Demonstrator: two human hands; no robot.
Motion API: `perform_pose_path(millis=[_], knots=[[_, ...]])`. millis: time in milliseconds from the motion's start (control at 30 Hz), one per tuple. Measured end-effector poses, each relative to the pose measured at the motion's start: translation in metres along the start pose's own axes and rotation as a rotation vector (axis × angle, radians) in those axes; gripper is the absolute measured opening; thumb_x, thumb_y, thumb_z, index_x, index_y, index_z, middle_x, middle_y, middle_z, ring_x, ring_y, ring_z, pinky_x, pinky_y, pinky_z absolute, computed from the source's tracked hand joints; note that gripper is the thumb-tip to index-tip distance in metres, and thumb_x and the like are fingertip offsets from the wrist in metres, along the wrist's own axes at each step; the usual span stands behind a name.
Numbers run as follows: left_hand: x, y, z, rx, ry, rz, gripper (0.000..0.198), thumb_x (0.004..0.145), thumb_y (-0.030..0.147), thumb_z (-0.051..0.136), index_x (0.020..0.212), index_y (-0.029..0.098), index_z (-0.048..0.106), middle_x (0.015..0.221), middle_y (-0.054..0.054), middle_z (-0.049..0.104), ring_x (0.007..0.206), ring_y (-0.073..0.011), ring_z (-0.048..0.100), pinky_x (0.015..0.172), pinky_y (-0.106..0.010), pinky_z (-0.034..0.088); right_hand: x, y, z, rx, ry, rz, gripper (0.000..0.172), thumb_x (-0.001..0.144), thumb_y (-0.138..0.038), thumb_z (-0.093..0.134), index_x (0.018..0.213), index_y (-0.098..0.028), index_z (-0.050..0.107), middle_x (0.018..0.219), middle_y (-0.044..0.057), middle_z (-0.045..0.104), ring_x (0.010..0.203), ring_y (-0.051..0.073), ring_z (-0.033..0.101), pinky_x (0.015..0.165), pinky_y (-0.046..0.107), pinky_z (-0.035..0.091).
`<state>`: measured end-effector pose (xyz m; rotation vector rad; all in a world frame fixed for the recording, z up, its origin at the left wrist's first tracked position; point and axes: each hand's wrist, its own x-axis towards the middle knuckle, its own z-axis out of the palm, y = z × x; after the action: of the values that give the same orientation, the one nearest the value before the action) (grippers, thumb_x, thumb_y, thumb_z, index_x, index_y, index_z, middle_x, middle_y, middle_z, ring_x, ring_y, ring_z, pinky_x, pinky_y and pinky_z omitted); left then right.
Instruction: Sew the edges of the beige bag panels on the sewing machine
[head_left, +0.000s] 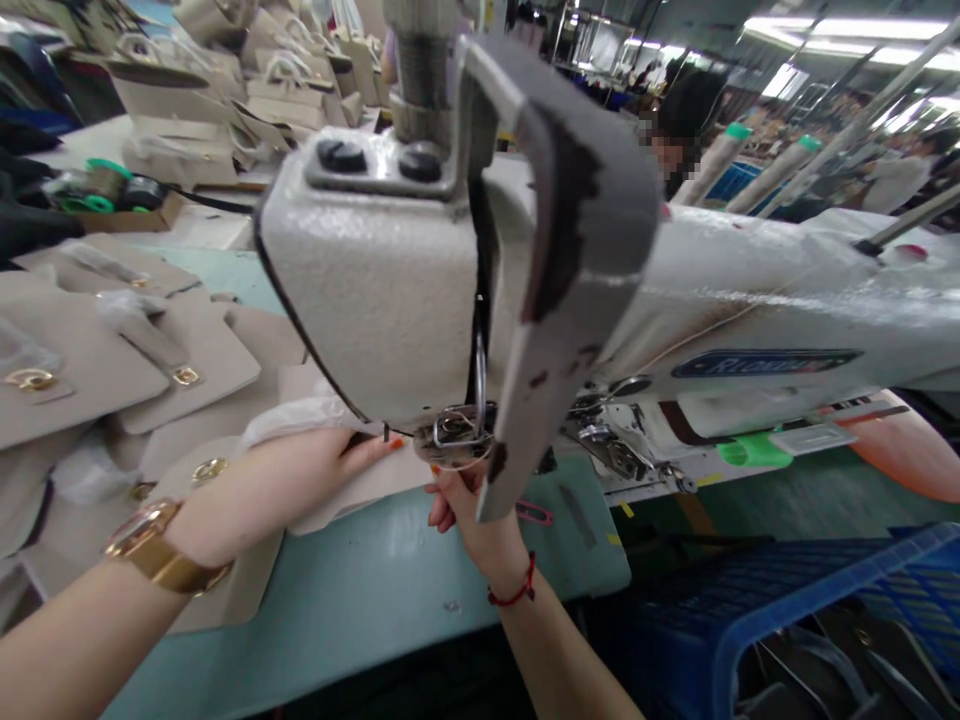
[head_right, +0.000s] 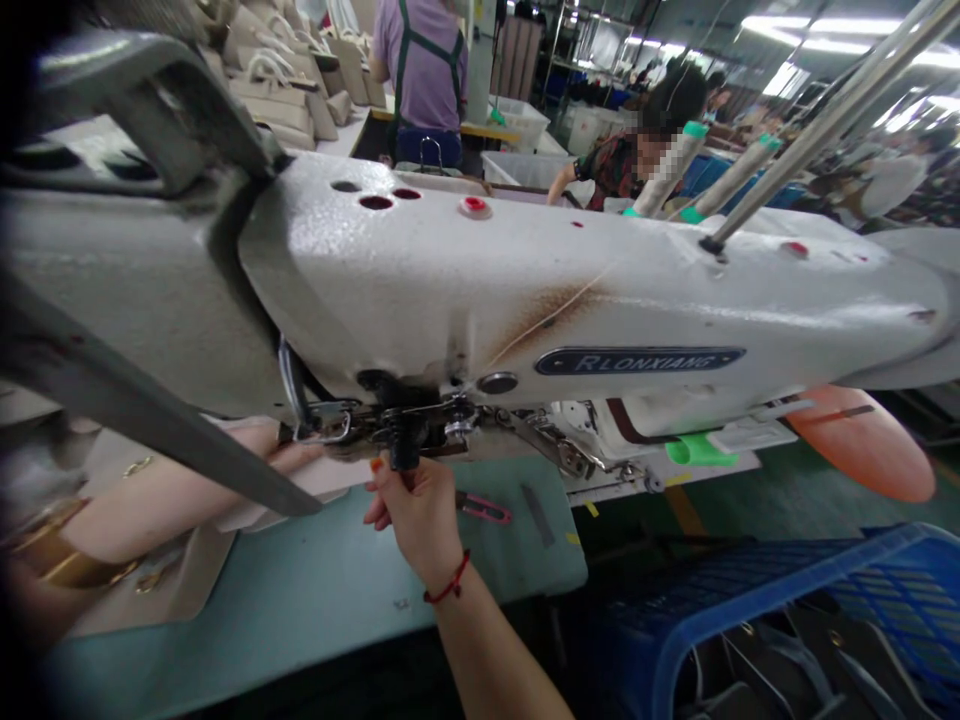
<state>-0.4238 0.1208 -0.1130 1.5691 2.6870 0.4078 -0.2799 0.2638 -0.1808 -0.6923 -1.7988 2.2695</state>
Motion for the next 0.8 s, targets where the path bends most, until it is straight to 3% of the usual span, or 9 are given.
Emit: perform_pose_path(millis=[133, 200, 233, 267, 300, 367, 467, 600, 800], knots=[[-0.051, 0.028, 0.009, 0.042, 0.093, -0.023, 0.037, 0.09, 0.045, 0.043, 0.106, 0.02, 0.065, 0.094, -0.01, 0.069, 0.086, -0.0283, 0.065, 0.078, -0.04, 0.05, -0.002, 0.0, 0.001, -0.043, 0.038, -0.029, 0.047, 0.083, -0.054, 0.057, 0.056, -0.015, 0.058, 0.045, -0.001, 0.055, 0.041, 0.007, 0.05, 0.044, 0.017, 0.042], [-0.079, 0.047, 0.03, -0.18, 0.265, -0.013, 0.023, 0.088, 0.037, 0.053, 0.104, 0.027, 0.066, 0.096, -0.005, 0.069, 0.09, -0.0236, 0.064, 0.084, -0.034, 0.048, -0.002, -0.001, 0.002, -0.045, 0.04, -0.035, 0.043, 0.084, -0.05, 0.057, 0.058, -0.015, 0.058, 0.045, -0.001, 0.055, 0.04, 0.007, 0.05, 0.043, 0.017, 0.042], [-0.088, 0.057, 0.043, -0.365, 0.245, -0.093, 0.016, 0.087, 0.033, 0.056, 0.097, 0.028, 0.067, 0.095, -0.003, 0.069, 0.088, -0.0209, 0.064, 0.082, -0.03, 0.048, -0.003, -0.001, 0.002, -0.048, 0.037, -0.034, 0.042, 0.084, -0.048, 0.056, 0.059, -0.015, 0.059, 0.045, -0.001, 0.055, 0.04, 0.008, 0.049, 0.042, 0.016, 0.041], [-0.092, 0.066, 0.057, -0.585, 0.15, -0.19, 0.014, 0.085, 0.034, 0.059, 0.092, 0.026, 0.068, 0.088, -0.003, 0.068, 0.079, -0.0184, 0.063, 0.073, -0.027, 0.048, -0.003, -0.002, 0.002, -0.053, 0.036, -0.032, 0.041, 0.084, -0.047, 0.056, 0.06, -0.015, 0.06, 0.044, -0.001, 0.055, 0.038, 0.008, 0.048, 0.041, 0.016, 0.041], [-0.092, 0.073, 0.07, -0.826, 0.084, -0.334, 0.018, 0.084, 0.038, 0.061, 0.091, 0.024, 0.068, 0.079, -0.003, 0.065, 0.069, -0.0165, 0.06, 0.063, -0.025, 0.047, -0.003, -0.003, 0.002, -0.064, 0.039, -0.03, 0.04, 0.085, -0.045, 0.056, 0.06, -0.014, 0.06, 0.043, -0.001, 0.054, 0.037, 0.008, 0.048, 0.041, 0.017, 0.04], [-0.08, 0.082, 0.093, -1.305, 0.087, -0.624, 0.029, 0.08, 0.047, 0.063, 0.093, 0.021, 0.066, 0.068, 0.0, 0.056, 0.053, -0.0115, 0.047, 0.047, -0.021, 0.036, -0.003, -0.005, 0.003, -0.095, 0.061, -0.033, 0.038, 0.085, -0.041, 0.056, 0.059, -0.014, 0.059, 0.042, -0.001, 0.053, 0.036, 0.008, 0.047, 0.04, 0.017, 0.04], [-0.049, 0.08, 0.107, -1.758, 0.181, -0.758, 0.032, 0.075, 0.048, 0.069, 0.077, 0.017, 0.063, 0.061, 0.003, 0.047, 0.053, -0.009, 0.036, 0.048, -0.02, 0.032, -0.003, -0.007, 0.004, -0.147, 0.103, -0.066, 0.035, 0.085, -0.038, 0.056, 0.059, -0.015, 0.058, 0.042, -0.002, 0.052, 0.036, 0.008, 0.047, 0.04, 0.017, 0.039], [-0.026, 0.07, 0.095, -1.808, 0.132, -0.754, 0.031, 0.076, 0.043, 0.071, 0.07, 0.014, 0.063, 0.062, 0.0, 0.053, 0.06, -0.0117, 0.043, 0.058, -0.024, 0.039, -0.007, -0.008, 0.0, -0.145, 0.075, -0.116, 0.033, 0.087, -0.038, 0.057, 0.066, -0.014, 0.062, 0.048, -0.001, 0.056, 0.042, 0.009, 0.052, 0.044, 0.017, 0.042], [-0.029, 0.07, 0.09, -1.914, 0.078, -0.821, 0.038, 0.078, 0.04, 0.069, 0.056, 0.016, 0.049, 0.053, 0.006, 0.038, 0.051, -0.0084, 0.029, 0.049, -0.021, 0.032, -0.011, -0.001, -0.005, 0.106, -0.014, -0.006, 0.043, 0.088, -0.047, 0.056, 0.063, -0.013, 0.064, 0.052, 0.001, 0.062, 0.041, 0.007, 0.053, 0.045, 0.016, 0.043]])
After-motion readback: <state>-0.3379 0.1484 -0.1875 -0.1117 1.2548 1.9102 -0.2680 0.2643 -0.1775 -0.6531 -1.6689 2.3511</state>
